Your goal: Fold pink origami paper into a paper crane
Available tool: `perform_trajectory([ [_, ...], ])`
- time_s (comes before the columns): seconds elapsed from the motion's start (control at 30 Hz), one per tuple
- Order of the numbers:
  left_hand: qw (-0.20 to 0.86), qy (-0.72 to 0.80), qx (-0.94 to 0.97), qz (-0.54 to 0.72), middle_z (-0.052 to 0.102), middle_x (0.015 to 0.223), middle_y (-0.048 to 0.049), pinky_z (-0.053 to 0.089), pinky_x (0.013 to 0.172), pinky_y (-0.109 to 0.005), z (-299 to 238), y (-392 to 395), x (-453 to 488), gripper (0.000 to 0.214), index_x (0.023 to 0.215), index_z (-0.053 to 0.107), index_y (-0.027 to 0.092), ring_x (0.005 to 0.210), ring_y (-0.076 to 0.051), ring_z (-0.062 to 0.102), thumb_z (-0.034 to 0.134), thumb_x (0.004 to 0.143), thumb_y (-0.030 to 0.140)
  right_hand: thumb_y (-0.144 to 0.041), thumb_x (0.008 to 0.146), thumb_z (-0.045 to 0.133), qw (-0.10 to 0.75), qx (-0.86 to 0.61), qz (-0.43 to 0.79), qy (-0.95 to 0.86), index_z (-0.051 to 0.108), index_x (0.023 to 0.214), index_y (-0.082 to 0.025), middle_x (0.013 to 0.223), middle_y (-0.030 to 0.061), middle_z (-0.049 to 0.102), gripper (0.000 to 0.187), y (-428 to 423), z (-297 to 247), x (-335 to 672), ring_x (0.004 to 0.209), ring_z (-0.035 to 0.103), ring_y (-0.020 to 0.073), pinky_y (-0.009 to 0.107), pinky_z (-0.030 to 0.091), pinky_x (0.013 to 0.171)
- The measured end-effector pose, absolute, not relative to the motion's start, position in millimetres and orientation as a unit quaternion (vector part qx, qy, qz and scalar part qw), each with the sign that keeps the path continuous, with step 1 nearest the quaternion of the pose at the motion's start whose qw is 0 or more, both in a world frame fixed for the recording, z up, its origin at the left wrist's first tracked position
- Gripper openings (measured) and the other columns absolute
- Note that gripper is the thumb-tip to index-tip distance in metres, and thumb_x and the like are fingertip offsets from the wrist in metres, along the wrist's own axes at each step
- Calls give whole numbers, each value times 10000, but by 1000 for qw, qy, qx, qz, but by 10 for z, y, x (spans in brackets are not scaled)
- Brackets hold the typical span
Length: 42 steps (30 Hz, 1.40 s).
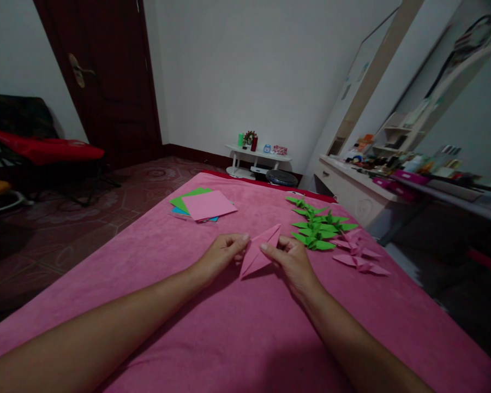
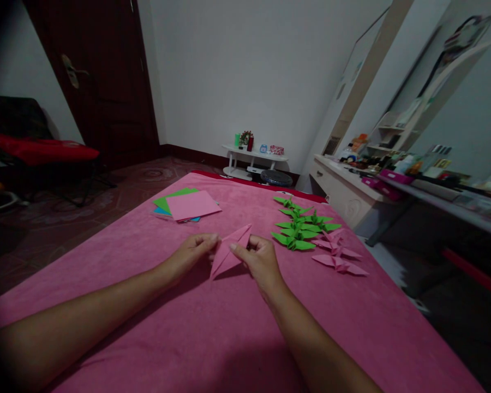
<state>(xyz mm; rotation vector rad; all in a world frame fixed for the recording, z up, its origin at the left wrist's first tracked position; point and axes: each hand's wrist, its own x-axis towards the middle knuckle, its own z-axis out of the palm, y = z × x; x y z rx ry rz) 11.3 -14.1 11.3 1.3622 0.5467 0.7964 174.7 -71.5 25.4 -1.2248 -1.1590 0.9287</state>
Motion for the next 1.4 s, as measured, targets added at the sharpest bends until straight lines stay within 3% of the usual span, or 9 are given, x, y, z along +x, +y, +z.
perform_trajectory([
  [0.1, 606, 253, 635, 407, 631, 676, -41, 403, 573, -228, 120, -166, 127, 301, 762, 678, 103, 584, -108, 529, 692, 694, 397, -338, 648, 719, 567, -525, 399, -495, 608, 625, -114, 463, -57, 433, 251, -733, 270, 1711, 426, 299, 52, 203, 200, 413],
  [0.37, 627, 267, 597, 423, 664, 638, -57, 403, 583, -246, 154, -228, 127, 200, 673, 702, 96, 564, -117, 539, 715, 669, 295, -336, 658, 711, 550, -529, 411, -498, 583, 612, -136, 459, -59, 446, 242, -779, 261, 1661, 402, 330, 61, 204, 218, 401],
  [0.63, 656, 268, 589, 387, 645, 616, -47, 381, 563, -236, 132, -244, 120, 223, 671, 692, 95, 541, -104, 511, 716, 671, 317, -262, 638, 729, 596, -474, 413, -500, 632, 678, -128, 629, -9, 580, 170, -770, 227, 1628, 574, 491, 113, 231, 397, 551],
  [1.07, 567, 237, 696, 370, 586, 587, -18, 355, 539, -228, 131, -263, 116, 286, 683, 688, 100, 545, -106, 467, 608, 769, 361, -227, 650, 680, 608, -508, 367, -488, 581, 599, -149, 561, -35, 517, 136, -791, 172, 1625, 521, 425, 94, 208, 341, 489],
  [1.4, 633, 253, 630, 372, 549, 592, -8, 350, 565, -224, 82, -255, 129, 291, 663, 631, 97, 547, -94, 447, 607, 765, 368, -271, 665, 696, 623, -483, 389, -477, 650, 679, -144, 632, -15, 579, 136, -803, 190, 1617, 574, 472, 111, 225, 369, 540],
])
